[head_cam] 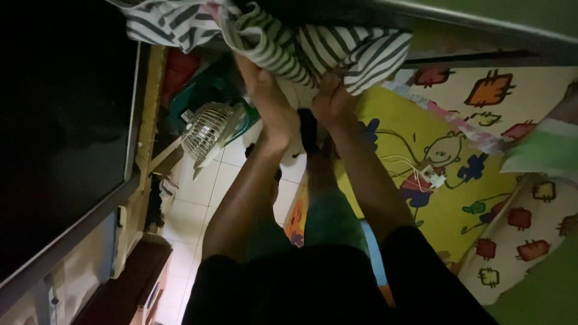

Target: The person wipes the back and top surfaces of a television with a cloth, then turns the television around and continues wiping the front screen and the surrounding frame.

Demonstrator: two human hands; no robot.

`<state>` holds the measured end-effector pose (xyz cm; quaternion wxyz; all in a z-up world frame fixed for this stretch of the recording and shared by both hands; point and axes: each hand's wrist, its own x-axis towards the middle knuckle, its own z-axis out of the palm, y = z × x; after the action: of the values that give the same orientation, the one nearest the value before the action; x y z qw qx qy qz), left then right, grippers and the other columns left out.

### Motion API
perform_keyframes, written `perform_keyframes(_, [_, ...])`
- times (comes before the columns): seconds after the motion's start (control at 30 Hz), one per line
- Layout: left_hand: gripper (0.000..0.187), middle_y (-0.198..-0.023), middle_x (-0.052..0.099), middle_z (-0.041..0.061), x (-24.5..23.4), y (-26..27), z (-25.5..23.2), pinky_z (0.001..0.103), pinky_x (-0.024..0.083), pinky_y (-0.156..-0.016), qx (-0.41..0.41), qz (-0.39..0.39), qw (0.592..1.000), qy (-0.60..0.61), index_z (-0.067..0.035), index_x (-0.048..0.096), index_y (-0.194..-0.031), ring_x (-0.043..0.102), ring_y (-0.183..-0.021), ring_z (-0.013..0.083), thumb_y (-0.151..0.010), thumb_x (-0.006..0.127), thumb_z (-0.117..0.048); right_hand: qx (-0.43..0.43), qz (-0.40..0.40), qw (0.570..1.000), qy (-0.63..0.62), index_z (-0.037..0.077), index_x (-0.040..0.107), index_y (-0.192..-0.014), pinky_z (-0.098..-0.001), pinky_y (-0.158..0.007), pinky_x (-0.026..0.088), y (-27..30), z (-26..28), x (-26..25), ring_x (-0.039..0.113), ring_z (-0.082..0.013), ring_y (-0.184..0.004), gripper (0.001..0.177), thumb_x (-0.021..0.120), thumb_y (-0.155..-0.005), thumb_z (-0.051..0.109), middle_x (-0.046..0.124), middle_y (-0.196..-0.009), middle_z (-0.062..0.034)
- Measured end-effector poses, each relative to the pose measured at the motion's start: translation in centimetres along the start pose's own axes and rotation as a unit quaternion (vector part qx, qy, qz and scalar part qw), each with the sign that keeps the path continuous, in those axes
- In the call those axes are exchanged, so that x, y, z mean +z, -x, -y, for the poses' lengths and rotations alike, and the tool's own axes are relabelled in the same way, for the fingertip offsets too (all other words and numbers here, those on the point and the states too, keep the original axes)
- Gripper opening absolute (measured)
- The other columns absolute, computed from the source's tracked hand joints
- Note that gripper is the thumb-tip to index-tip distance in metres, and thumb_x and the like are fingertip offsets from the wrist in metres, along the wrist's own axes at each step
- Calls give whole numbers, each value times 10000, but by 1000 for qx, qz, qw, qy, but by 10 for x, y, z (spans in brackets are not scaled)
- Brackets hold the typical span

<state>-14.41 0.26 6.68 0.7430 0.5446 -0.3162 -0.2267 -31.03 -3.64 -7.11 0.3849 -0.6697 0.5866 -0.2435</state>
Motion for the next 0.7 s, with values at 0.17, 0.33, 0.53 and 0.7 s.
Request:
perform_keyframes(0.17, [630, -1678, 190, 207, -13, -25, 0, 415, 212, -1292, 221, 133, 932, -256, -64, 171, -1666, 220, -1562, 358, -1159, 451, -312, 110, -33, 962, -249, -10, 602, -1293, -436, -1009, 475, -15, -9, 47, 567, -324, -1149, 374, 565, -1078, 294, 586, -1252, -172])
perform_keyframes(0.33, [518, -1577, 329, 191, 19, -7, 18, 434, 276, -1251, 294, 306, 866, -265, -83, 340, -1518, 315, -1493, 356, -1111, 536, -338, 191, -110, 850, -478, 2, 638, -1246, -422, -971, 504, -28, -98, 31, 600, -284, -1091, 320, 539, -1089, 262, 629, -1182, -140])
perform_keyframes(0.53, [400, -1457, 495, 173, 81, 9, 47, 456, 352, -1202, 414, 466, 746, -233, -107, 543, -1340, 428, -1411, 355, -1053, 638, -368, 51, 324, 266, -907, 16, 681, -1191, -405, -925, 540, -62, -194, -12, 640, -237, -1021, 285, 507, -1102, 224, 682, -1099, -102])
perform_keyframes(0.7, [327, -1357, 634, 157, 79, 26, 102, 475, 416, -1161, 379, 453, 772, -234, -127, 712, -1192, 523, -1342, 354, -1004, 723, -394, 71, 153, 591, -789, 32, 680, -1204, -387, -954, 529, -37, -189, -6, 641, -214, -1052, 332, 463, -1129, 272, 686, -1139, -93])
